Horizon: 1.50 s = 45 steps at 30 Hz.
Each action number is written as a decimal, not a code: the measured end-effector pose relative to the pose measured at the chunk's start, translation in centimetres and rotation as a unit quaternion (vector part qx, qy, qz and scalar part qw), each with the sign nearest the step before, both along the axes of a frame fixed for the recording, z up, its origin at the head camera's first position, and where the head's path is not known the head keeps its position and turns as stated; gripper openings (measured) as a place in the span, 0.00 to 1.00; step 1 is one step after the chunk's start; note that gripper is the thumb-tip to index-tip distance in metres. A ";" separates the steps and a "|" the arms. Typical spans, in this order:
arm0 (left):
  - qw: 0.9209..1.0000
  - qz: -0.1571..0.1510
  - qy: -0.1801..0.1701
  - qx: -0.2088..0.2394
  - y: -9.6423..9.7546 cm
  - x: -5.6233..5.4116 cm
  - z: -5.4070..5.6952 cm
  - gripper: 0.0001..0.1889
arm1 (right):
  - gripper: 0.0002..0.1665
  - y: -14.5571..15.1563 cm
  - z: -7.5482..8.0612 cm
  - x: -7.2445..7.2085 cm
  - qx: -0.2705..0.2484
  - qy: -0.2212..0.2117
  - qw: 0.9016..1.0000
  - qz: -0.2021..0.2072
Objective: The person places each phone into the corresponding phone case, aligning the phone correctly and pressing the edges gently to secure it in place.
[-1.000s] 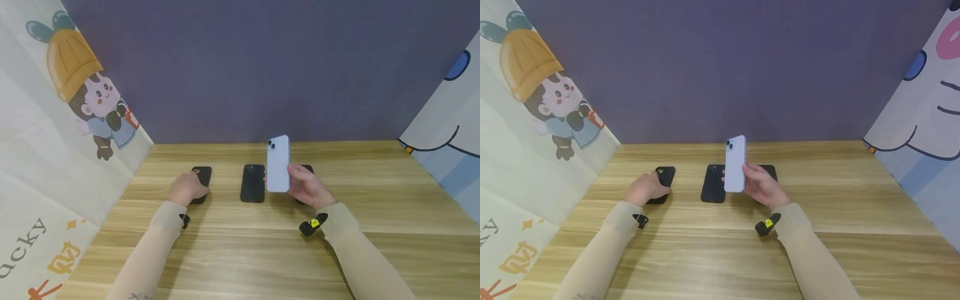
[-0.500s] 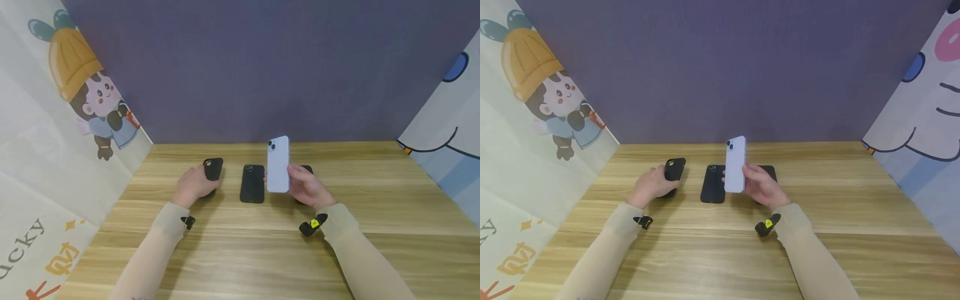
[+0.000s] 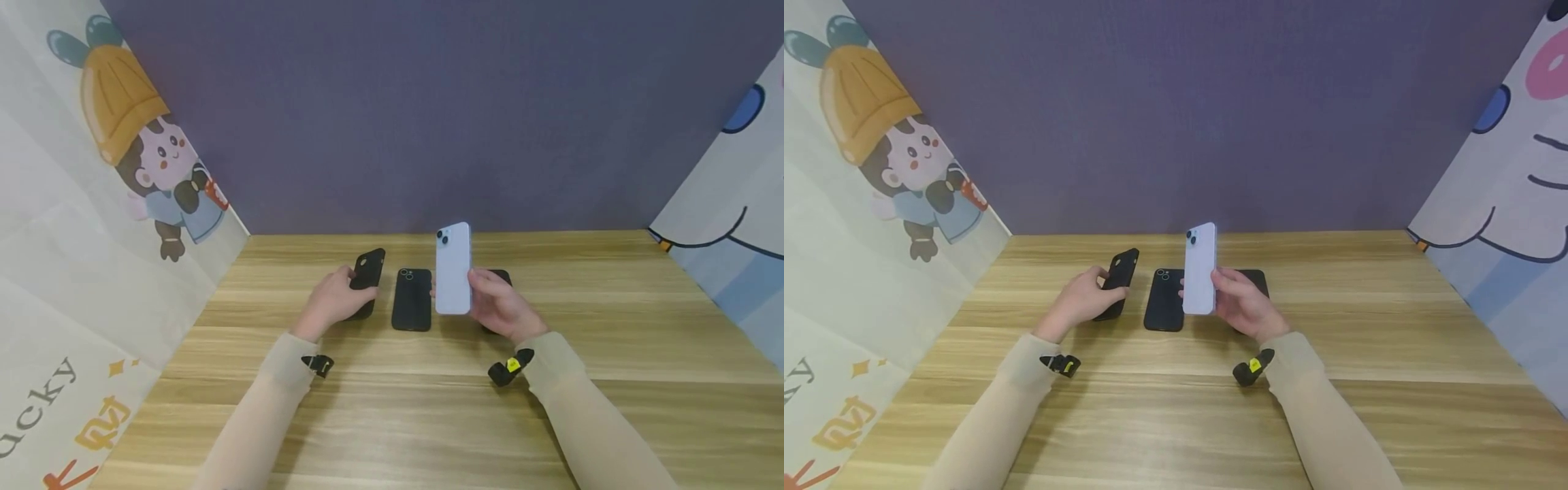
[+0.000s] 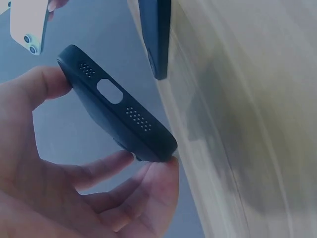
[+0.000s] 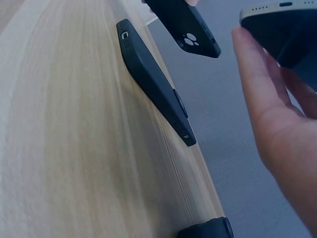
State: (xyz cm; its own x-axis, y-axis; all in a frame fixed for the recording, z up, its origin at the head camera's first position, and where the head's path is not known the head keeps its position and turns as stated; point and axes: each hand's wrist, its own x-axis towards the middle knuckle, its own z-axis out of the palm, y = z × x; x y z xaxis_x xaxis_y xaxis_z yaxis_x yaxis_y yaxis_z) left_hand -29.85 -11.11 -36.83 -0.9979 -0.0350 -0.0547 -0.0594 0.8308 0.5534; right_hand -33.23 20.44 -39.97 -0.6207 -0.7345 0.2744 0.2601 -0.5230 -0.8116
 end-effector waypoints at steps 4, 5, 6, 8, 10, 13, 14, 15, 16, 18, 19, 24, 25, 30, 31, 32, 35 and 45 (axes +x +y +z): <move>1.000 -0.004 0.000 0.022 0.5 0.1 0.1 0.38 | 0.20 0.0 0.0 0.0 0.008 0.000 1.000 -0.007; 1.000 -0.005 -0.001 0.026 0.7 0.1 0.1 0.38 | 0.21 0.0 -0.1 0.0 0.009 0.000 1.000 -0.007; 1.000 -0.006 -0.002 0.029 0.9 0.1 0.1 0.37 | 0.21 0.0 -0.1 0.0 0.011 0.002 1.000 -0.006; 0.999 -0.007 -0.002 0.034 1.2 0.0 0.0 0.37 | 0.21 0.0 -0.2 0.0 0.012 0.003 1.000 -0.004; 0.999 -0.009 -0.003 0.041 1.5 -0.1 -0.2 0.36 | 0.22 0.0 -0.3 -0.1 0.015 0.009 1.000 -0.005; 0.999 -0.013 -0.001 0.051 1.9 -0.3 -0.3 0.35 | 0.21 0.0 -0.3 -0.1 0.015 0.006 1.000 -0.008; 0.998 -0.015 0.000 0.056 2.1 -0.3 -0.2 0.34 | 0.21 0.0 -0.3 -0.1 0.017 0.006 1.000 -0.011; 0.998 -0.017 0.001 0.061 2.2 -0.2 -0.1 0.34 | 0.21 -0.1 -0.3 0.0 0.017 0.006 1.000 -0.014; 0.998 -0.018 0.001 0.066 2.4 -0.2 0.0 0.33 | 0.20 -0.1 -0.3 0.0 0.017 0.005 1.000 -0.015; 0.997 -0.022 0.002 0.075 2.7 -0.1 0.1 0.32 | 0.20 -0.1 -0.3 0.0 0.019 0.000 1.000 -0.018; 0.997 -0.022 0.002 0.079 2.8 -0.1 0.2 0.32 | 0.20 -0.1 -0.3 0.0 0.019 -0.001 1.000 -0.020; 0.994 -0.028 0.002 0.109 3.5 -0.2 0.3 0.34 | 0.20 0.0 -0.3 0.0 0.020 -0.002 1.000 -0.021; 0.993 -0.030 0.003 0.115 3.7 -0.2 0.4 0.34 | 0.20 0.0 -0.3 0.0 0.022 -0.002 1.000 -0.021; 0.989 -0.039 0.006 0.142 4.4 -0.3 0.5 0.35 | 0.20 0.0 -0.3 0.0 0.032 -0.001 0.999 -0.026; 0.988 -0.040 0.008 0.147 4.6 -0.3 0.5 0.35 | 0.20 0.0 -0.3 0.0 0.034 0.001 0.999 -0.028; 0.988 -0.040 0.010 0.152 4.7 -0.3 0.5 0.35 | 0.20 0.0 -0.3 0.0 0.036 0.002 0.999 -0.030; 0.985 -0.045 0.013 0.166 5.0 -0.3 0.5 0.35 | 0.21 0.0 -0.4 0.0 0.040 0.004 0.999 -0.035; 0.980 -0.051 0.023 0.190 6.3 -0.4 0.5 0.36 | 0.20 -0.1 -0.4 -0.1 0.030 -0.002 0.999 -0.026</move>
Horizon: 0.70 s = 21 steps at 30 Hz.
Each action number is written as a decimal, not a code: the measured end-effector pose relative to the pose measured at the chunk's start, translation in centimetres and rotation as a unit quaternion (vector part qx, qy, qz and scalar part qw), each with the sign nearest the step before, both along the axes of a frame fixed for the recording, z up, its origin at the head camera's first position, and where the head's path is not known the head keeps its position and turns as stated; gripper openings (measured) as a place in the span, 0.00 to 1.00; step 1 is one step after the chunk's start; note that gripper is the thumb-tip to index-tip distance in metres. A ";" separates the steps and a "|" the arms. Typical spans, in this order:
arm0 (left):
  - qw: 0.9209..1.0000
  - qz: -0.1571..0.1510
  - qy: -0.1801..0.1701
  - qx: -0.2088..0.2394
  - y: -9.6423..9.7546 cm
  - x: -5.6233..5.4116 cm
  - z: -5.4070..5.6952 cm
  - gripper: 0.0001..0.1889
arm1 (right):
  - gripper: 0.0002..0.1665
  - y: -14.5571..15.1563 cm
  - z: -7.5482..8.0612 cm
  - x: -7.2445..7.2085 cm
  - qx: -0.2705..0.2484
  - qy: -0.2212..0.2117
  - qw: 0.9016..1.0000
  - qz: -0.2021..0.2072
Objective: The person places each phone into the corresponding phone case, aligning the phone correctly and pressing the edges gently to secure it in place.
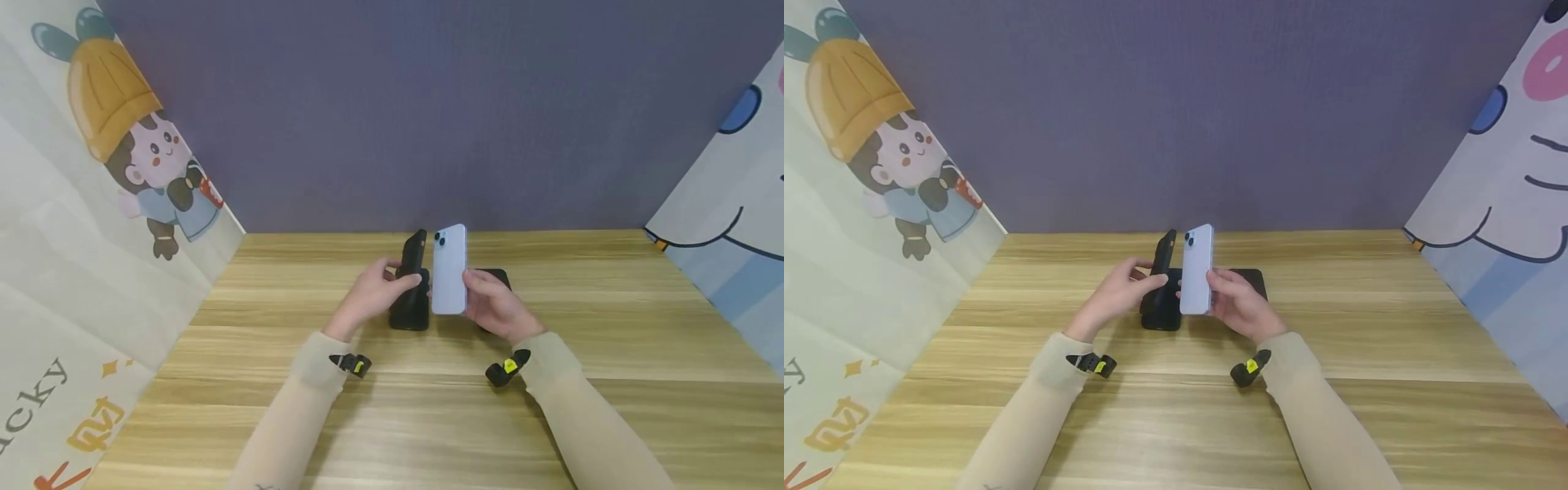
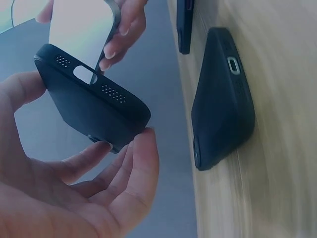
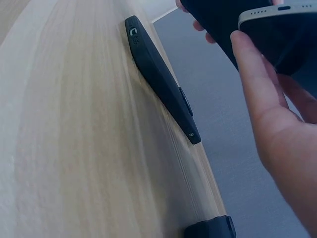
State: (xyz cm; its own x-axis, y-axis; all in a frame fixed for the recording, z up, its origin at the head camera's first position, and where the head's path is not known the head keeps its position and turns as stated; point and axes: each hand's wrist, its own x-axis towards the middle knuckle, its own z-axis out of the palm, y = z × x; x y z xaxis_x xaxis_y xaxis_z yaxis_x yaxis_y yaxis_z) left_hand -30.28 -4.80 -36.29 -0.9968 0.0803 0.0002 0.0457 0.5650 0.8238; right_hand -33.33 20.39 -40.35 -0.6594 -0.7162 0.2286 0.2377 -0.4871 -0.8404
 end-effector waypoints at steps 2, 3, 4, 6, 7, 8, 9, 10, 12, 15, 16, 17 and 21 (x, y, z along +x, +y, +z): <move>1.000 -0.001 0.002 0.016 0.3 0.0 0.0 0.35 | 0.20 0.0 0.0 0.0 -0.001 0.000 1.000 -0.001; 1.000 -0.002 0.002 0.026 0.5 0.0 0.1 0.35 | 0.20 0.1 0.0 0.1 -0.001 0.000 1.000 -0.002; 0.999 -0.003 0.003 0.036 0.6 -0.1 0.1 0.35 | 0.20 0.1 0.0 0.1 -0.001 0.000 1.000 -0.003; 0.998 -0.009 0.001 0.055 0.9 -0.1 0.0 0.34 | 0.20 0.1 0.0 0.1 -0.003 0.001 1.000 -0.003; 0.998 -0.013 0.000 0.063 1.0 -0.1 0.0 0.34 | 0.20 0.1 0.0 0.1 -0.004 0.002 1.000 -0.003; 0.998 -0.016 0.000 0.069 1.0 -0.1 0.0 0.34 | 0.20 0.1 0.0 0.1 -0.006 0.002 1.000 -0.004; 0.997 -0.020 -0.001 0.073 1.1 -0.1 -0.1 0.34 | 0.20 0.0 0.0 0.0 -0.007 0.003 1.000 -0.003; 0.997 -0.023 -0.003 0.077 1.2 -0.1 -0.1 0.35 | 0.19 0.0 -0.1 0.0 -0.006 0.005 1.000 -0.003; 0.996 -0.027 -0.004 0.083 1.2 -0.1 -0.2 0.35 | 0.19 -0.1 -0.1 0.0 -0.003 0.006 1.000 -0.003; 0.996 -0.030 0.000 0.085 1.3 0.0 -0.4 0.35 | 0.19 -0.2 -0.1 0.1 0.001 0.005 1.000 -0.003; 0.996 -0.030 0.004 0.083 1.3 0.0 -0.4 0.35 | 0.19 -0.3 -0.1 0.1 0.003 0.005 1.000 -0.005; 0.996 -0.032 0.008 0.083 1.4 0.0 -0.5 0.35 | 0.19 -0.3 -0.1 0.1 0.002 0.003 1.000 -0.006; 0.996 -0.037 0.018 0.085 1.6 -0.1 -0.6 0.34 | 0.19 -0.3 -0.1 0.2 0.004 0.003 1.000 -0.011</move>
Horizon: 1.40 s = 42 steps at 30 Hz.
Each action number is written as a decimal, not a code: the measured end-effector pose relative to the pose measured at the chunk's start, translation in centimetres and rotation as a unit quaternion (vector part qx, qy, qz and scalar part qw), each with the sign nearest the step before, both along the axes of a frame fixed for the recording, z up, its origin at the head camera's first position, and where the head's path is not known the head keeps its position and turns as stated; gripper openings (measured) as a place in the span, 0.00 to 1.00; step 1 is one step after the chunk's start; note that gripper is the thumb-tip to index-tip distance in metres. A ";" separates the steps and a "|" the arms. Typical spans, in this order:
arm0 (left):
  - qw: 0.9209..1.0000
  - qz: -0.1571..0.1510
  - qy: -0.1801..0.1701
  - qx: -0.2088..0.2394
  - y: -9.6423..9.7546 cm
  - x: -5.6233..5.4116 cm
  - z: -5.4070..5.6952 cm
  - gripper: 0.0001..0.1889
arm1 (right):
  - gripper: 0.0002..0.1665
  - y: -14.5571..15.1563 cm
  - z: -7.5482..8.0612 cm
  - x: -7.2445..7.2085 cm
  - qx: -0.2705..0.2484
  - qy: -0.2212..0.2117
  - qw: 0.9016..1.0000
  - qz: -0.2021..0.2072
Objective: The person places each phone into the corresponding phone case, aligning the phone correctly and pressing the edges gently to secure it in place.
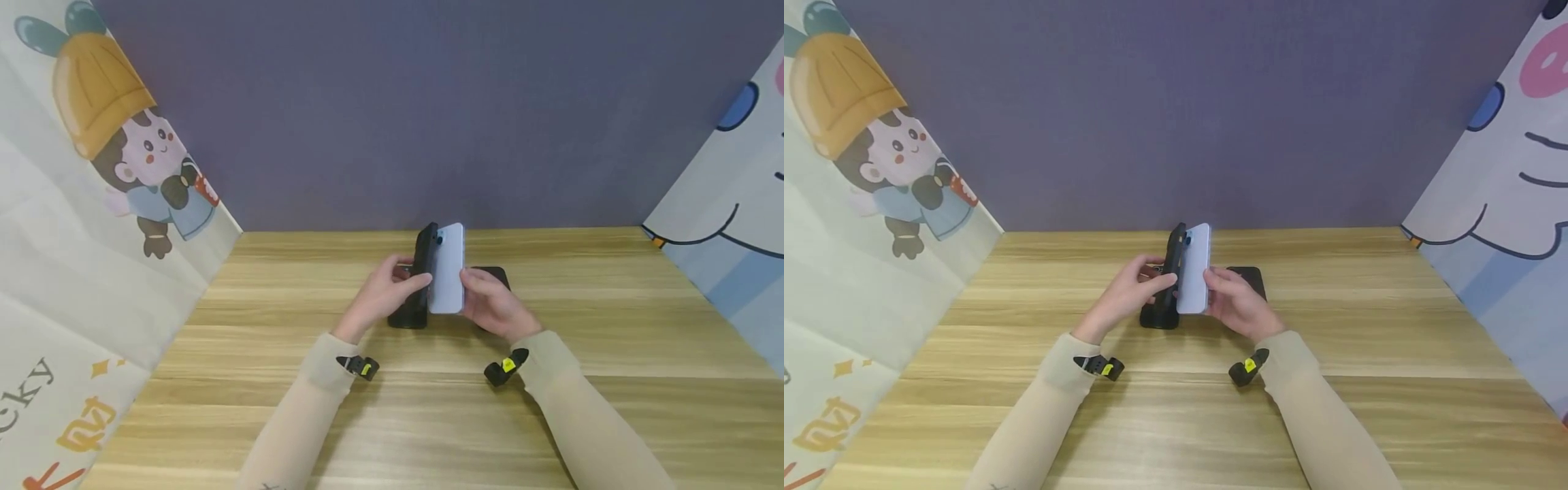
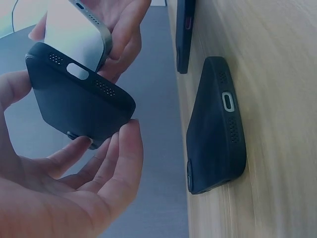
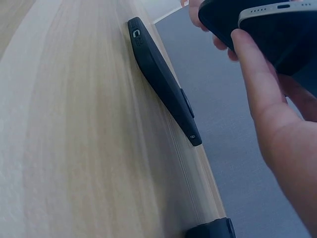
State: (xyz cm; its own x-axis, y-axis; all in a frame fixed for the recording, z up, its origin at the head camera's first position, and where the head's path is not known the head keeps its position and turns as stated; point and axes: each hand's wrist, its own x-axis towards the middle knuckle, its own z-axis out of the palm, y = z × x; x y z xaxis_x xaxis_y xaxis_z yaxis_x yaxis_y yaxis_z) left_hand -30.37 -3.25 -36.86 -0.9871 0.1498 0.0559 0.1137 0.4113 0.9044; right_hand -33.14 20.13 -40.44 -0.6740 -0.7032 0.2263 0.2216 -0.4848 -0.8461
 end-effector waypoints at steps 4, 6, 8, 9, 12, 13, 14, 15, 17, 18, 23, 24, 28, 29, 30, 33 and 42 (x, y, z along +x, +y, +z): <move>1.000 -0.009 -0.006 0.018 0.1 0.0 0.0 0.33 | 0.19 -0.1 0.1 0.1 0.002 0.004 1.000 0.003; 1.000 -0.012 -0.008 0.026 0.1 0.0 0.0 0.33 | 0.18 -0.2 0.2 0.1 0.001 0.005 1.000 0.005; 0.999 -0.014 -0.009 0.032 0.2 0.0 0.0 0.33 | 0.18 -0.2 0.2 0.1 0.000 0.006 1.000 0.005; 0.999 -0.016 -0.009 0.034 0.2 0.0 0.0 0.33 | 0.18 -0.3 0.2 0.1 0.000 0.007 1.000 0.005; 0.999 -0.023 -0.010 0.039 0.2 0.0 0.0 0.33 | 0.18 -0.4 0.3 0.2 0.003 0.005 1.000 0.001; 0.999 -0.024 -0.010 0.039 0.2 0.0 0.0 0.33 | 0.18 -0.4 0.4 0.2 0.004 0.006 1.000 0.002; 0.999 -0.026 -0.009 0.038 0.2 0.0 -0.1 0.34 | 0.17 -0.4 0.4 0.3 0.005 0.006 1.000 0.001; 0.999 -0.027 -0.008 0.036 0.2 0.0 0.0 0.34 | 0.17 -0.5 0.4 0.3 0.005 0.009 1.000 0.002; 0.999 -0.030 -0.005 0.032 0.2 0.0 0.0 0.34 | 0.18 -0.5 0.5 0.3 0.008 0.012 1.000 0.002; 0.999 -0.031 -0.005 0.031 0.2 0.0 0.0 0.34 | 0.18 -0.5 0.6 0.3 0.010 0.015 1.000 0.002; 0.999 -0.036 -0.005 0.034 0.2 -0.1 -0.1 0.34 | 0.18 -0.6 0.5 0.3 0.017 0.021 1.000 0.001; 0.999 -0.036 -0.005 0.036 0.2 0.0 -0.1 0.34 | 0.18 -0.6 0.5 0.3 0.018 0.022 1.000 0.000; 0.998 -0.040 -0.006 0.041 0.3 -0.1 -0.2 0.34 | 0.18 -0.7 0.5 0.3 0.019 0.021 1.000 -0.002; 0.998 -0.041 -0.007 0.043 0.3 -0.1 -0.2 0.34 | 0.17 -0.7 0.5 0.3 0.020 0.021 1.000 -0.003; 0.998 -0.042 -0.008 0.044 0.3 -0.1 -0.1 0.34 | 0.17 -0.7 0.5 0.3 0.021 0.022 1.000 -0.003; 0.998 -0.045 -0.008 0.046 0.4 -0.1 -0.1 0.34 | 0.17 -0.8 0.5 0.3 0.024 0.022 0.999 -0.003; 0.998 -0.052 -0.011 0.046 0.5 0.0 -0.2 0.34 | 0.18 -0.9 0.6 0.5 0.036 0.019 0.999 -0.011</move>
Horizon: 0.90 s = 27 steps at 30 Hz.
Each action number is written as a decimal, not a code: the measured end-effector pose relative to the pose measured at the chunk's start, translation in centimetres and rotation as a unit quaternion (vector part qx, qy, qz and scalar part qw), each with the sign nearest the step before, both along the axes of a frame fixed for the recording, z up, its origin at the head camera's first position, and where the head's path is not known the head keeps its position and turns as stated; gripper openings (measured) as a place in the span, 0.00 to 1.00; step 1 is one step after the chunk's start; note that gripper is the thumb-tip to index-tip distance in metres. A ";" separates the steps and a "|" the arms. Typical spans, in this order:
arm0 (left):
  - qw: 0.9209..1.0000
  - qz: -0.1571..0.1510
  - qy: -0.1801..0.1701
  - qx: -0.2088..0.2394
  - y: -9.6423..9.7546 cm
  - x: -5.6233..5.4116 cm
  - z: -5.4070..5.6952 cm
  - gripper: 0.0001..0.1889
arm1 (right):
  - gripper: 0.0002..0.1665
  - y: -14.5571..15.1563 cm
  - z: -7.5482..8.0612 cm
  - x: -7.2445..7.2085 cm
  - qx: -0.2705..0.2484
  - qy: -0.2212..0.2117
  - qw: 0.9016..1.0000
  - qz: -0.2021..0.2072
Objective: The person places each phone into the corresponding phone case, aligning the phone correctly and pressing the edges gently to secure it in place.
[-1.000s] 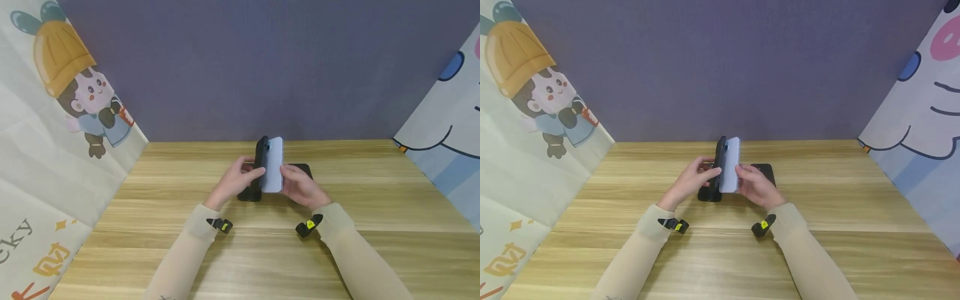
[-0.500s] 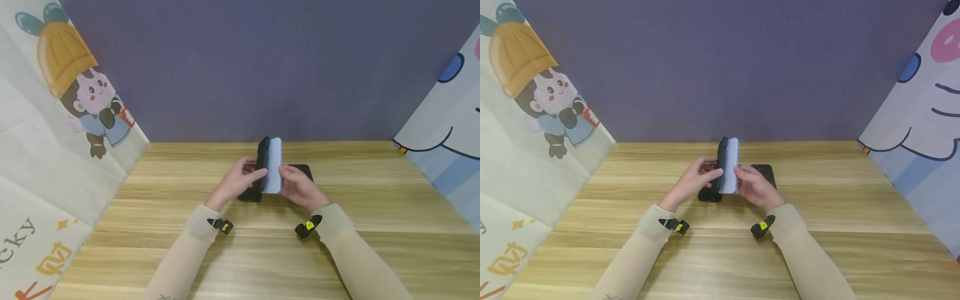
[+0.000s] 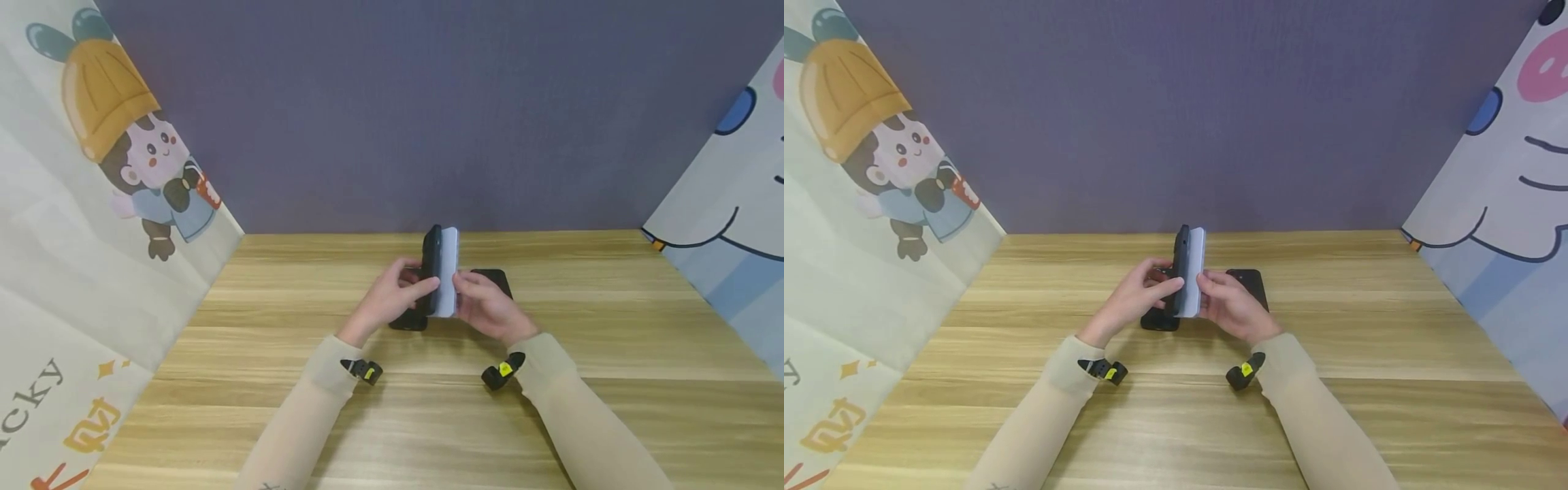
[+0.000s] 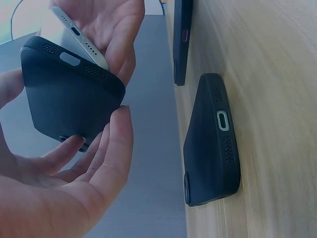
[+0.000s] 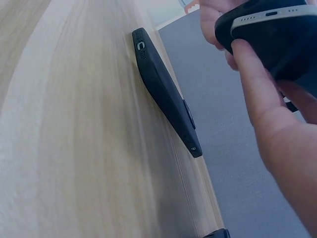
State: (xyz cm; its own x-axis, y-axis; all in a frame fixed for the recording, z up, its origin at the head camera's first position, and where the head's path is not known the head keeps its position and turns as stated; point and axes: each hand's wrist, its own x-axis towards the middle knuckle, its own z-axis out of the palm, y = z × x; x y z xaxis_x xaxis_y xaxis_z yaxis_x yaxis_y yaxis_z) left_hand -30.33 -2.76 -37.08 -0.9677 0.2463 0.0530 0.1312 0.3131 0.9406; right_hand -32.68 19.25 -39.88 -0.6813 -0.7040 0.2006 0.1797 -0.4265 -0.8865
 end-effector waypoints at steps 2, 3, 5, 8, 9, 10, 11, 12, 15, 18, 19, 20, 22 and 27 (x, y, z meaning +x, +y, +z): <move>1.000 -0.004 0.002 -0.002 -0.2 0.3 0.0 0.35 | 0.18 -0.2 -0.1 0.5 0.002 0.000 1.000 -0.005; 1.000 -0.006 0.003 -0.004 -0.4 0.5 0.0 0.35 | 0.18 -0.3 -0.1 0.7 0.003 -0.001 1.000 -0.008; 1.000 -0.010 0.004 -0.006 -0.6 0.9 0.0 0.35 | 0.18 -0.5 -0.2 1.2 0.005 -0.004 1.000 -0.012; 1.000 -0.014 0.004 -0.008 -1.0 1.4 -0.1 0.36 | 0.18 -0.9 -0.2 1.9 0.009 -0.007 1.000 -0.021; 1.000 -0.014 0.004 -0.008 -1.1 1.6 -0.1 0.36 | 0.18 -1.0 -0.3 2.2 0.009 -0.009 1.000 -0.023; 1.000 -0.015 0.004 -0.008 -1.2 1.7 -0.1 0.36 | 0.18 -1.2 -0.2 2.5 0.009 -0.011 1.000 -0.026; 1.000 -0.016 0.003 -0.009 -1.3 1.9 -0.1 0.36 | 0.18 -1.3 -0.3 2.7 0.008 -0.011 1.000 -0.028; 1.000 -0.017 0.003 -0.009 -1.4 2.1 -0.1 0.36 | 0.18 -1.4 -0.3 3.0 0.006 -0.012 0.999 -0.030; 1.000 -0.015 0.001 -0.011 -1.4 2.2 0.1 0.36 | 0.19 -1.5 -0.2 3.1 0.002 -0.012 0.999 -0.030; 1.000 -0.013 0.001 -0.011 -1.3 2.3 0.2 0.36 | 0.19 -1.5 -0.1 3.1 0.000 -0.011 1.000 -0.028; 1.000 -0.013 0.001 -0.012 -1.3 2.3 0.2 0.36 | 0.19 -1.5 -0.1 3.1 0.001 -0.011 1.000 -0.029; 1.000 -0.013 0.002 -0.012 -1.3 2.3 0.2 0.36 | 0.19 -1.5 -0.1 3.1 0.000 -0.011 1.000 -0.029; 1.000 -0.012 0.004 -0.013 -1.3 2.3 0.2 0.36 | 0.19 -1.5 -0.2 3.1 -0.002 -0.012 1.000 -0.028; 1.000 -0.011 0.007 -0.014 -1.2 2.3 0.1 0.36 | 0.20 -1.5 -0.3 3.1 -0.005 -0.018 0.999 -0.029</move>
State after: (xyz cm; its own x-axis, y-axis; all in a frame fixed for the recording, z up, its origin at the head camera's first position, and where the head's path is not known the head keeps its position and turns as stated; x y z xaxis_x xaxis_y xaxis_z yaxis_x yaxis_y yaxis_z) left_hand -28.00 -4.00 -36.95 -0.9613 0.2694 0.0583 0.1507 0.3368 0.9294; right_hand -29.59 17.71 -40.14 -0.7280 -0.6610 0.1819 0.1865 -0.4463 -0.8752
